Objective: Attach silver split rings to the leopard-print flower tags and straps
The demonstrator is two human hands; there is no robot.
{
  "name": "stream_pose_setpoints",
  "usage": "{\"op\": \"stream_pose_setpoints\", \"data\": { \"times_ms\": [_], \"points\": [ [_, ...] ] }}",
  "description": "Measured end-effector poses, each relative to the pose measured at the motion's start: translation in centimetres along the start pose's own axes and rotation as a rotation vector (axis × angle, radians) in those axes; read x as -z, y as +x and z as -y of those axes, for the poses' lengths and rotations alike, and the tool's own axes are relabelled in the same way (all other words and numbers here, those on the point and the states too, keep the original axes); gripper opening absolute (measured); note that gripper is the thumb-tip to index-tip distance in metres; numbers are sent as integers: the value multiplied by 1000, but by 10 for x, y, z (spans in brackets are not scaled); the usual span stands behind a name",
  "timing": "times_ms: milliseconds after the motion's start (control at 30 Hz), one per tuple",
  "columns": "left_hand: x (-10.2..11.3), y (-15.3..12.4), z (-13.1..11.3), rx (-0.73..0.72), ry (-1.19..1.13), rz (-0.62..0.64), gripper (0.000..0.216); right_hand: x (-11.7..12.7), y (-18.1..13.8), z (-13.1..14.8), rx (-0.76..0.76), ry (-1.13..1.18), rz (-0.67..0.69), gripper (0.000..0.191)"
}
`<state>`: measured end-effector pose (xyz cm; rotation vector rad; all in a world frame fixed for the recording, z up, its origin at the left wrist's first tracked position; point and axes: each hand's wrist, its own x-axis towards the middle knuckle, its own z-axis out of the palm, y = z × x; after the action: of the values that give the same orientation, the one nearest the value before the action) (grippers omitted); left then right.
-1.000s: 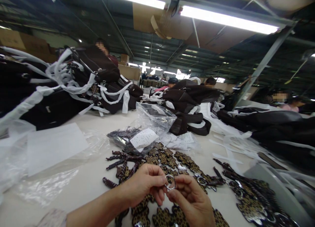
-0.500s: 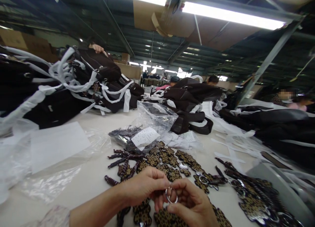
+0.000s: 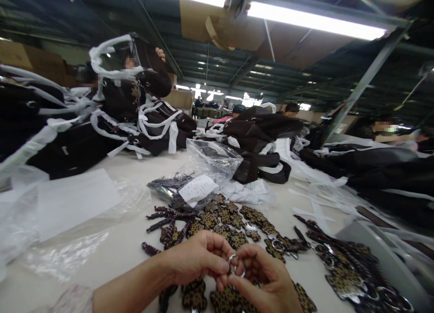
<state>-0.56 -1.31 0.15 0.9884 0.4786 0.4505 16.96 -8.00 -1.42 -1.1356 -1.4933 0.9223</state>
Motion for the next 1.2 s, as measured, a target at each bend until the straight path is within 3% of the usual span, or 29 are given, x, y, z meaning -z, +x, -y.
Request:
{"op": "stream_pose_setpoints", "data": {
  "times_ms": [167, 300, 500, 600, 667, 800, 933, 1200],
  "points": [
    [-2, 1, 1, -10, -15, -110, 24, -3, 2, -7, -2, -30, -32, 17],
    [1, 5, 5, -49, -1, -192, 25, -3, 6, -10, 48, -180, -13, 16],
    [3, 7, 6, -160, 51, -147, 31, 0, 7, -7, 200, -355, -54, 18],
    [0, 7, 4, -201, 95, -133, 27, -3, 5, -6, 110, -343, -108, 30],
    [-2, 7, 3, -218, 169, -193, 19, -8, 4, -8, -7, -244, -108, 43],
    [-3, 7, 3, -220, 270, -320, 11, -15, 4, -15, -155, -12, -75, 47],
    [0, 6, 1, -159, 285, -285, 13, -14, 4, -18, -99, 45, -168, 35],
    [0, 2, -2, -84, 213, -128, 20, -1, -2, -16, -48, 78, -27, 34]
  ]
}}
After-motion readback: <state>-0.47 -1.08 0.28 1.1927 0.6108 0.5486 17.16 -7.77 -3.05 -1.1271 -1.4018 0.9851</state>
